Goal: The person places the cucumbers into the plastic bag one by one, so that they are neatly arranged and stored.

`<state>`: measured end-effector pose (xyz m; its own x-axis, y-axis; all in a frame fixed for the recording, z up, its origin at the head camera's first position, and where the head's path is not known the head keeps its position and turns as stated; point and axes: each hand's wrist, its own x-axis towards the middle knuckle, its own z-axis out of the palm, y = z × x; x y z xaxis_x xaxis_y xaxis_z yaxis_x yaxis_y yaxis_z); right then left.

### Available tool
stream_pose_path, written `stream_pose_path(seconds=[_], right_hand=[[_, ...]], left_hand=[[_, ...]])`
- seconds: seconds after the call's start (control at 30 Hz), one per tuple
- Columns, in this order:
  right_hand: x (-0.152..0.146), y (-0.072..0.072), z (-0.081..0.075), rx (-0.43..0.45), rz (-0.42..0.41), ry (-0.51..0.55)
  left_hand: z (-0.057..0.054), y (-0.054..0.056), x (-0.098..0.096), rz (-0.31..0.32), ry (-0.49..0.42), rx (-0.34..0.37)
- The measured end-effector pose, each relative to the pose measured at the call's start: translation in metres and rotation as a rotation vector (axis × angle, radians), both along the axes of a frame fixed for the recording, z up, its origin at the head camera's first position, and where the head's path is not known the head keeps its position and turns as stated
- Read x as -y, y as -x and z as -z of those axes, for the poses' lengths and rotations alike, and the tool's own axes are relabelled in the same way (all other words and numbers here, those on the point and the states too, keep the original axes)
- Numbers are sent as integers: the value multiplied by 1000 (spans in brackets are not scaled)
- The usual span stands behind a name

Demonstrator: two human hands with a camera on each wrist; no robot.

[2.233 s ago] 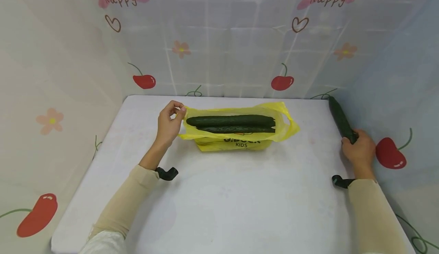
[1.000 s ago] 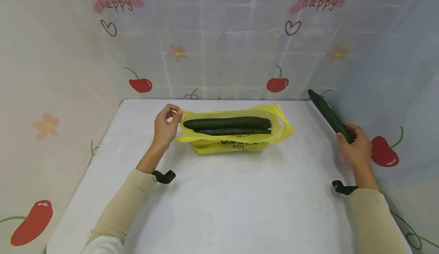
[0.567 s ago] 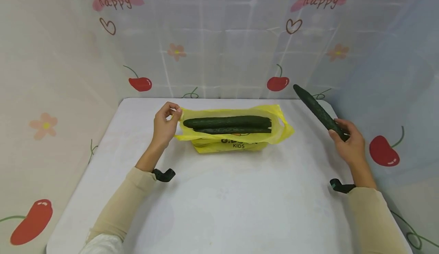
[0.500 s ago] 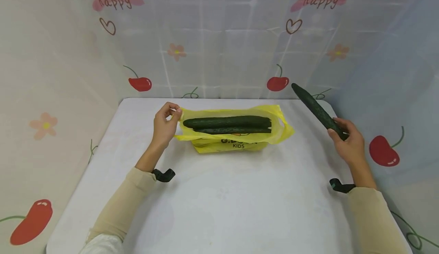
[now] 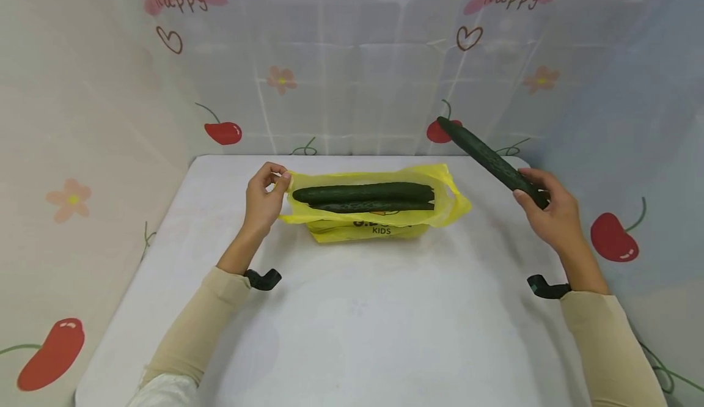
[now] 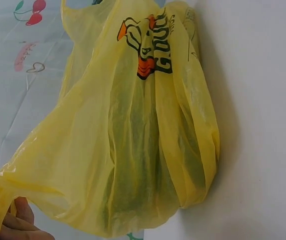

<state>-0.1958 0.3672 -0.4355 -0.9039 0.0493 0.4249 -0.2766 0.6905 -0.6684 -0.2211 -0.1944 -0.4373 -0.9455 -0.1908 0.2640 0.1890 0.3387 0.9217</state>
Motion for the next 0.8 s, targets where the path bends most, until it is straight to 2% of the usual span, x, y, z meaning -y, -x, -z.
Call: stream_pose_path(seconds=[0.4,0.67,0.8], right_hand=[[34,-8,-37,-91,-122,-81],[58,-17,-65,-148,-199,-179],[67,-19,-75,-177,-245,-209]], left_hand=[[-1,1,0,-8,-7,10],[-24,-15,-10,3,-23,27],[-24,-15,-10,6,-37,19]])
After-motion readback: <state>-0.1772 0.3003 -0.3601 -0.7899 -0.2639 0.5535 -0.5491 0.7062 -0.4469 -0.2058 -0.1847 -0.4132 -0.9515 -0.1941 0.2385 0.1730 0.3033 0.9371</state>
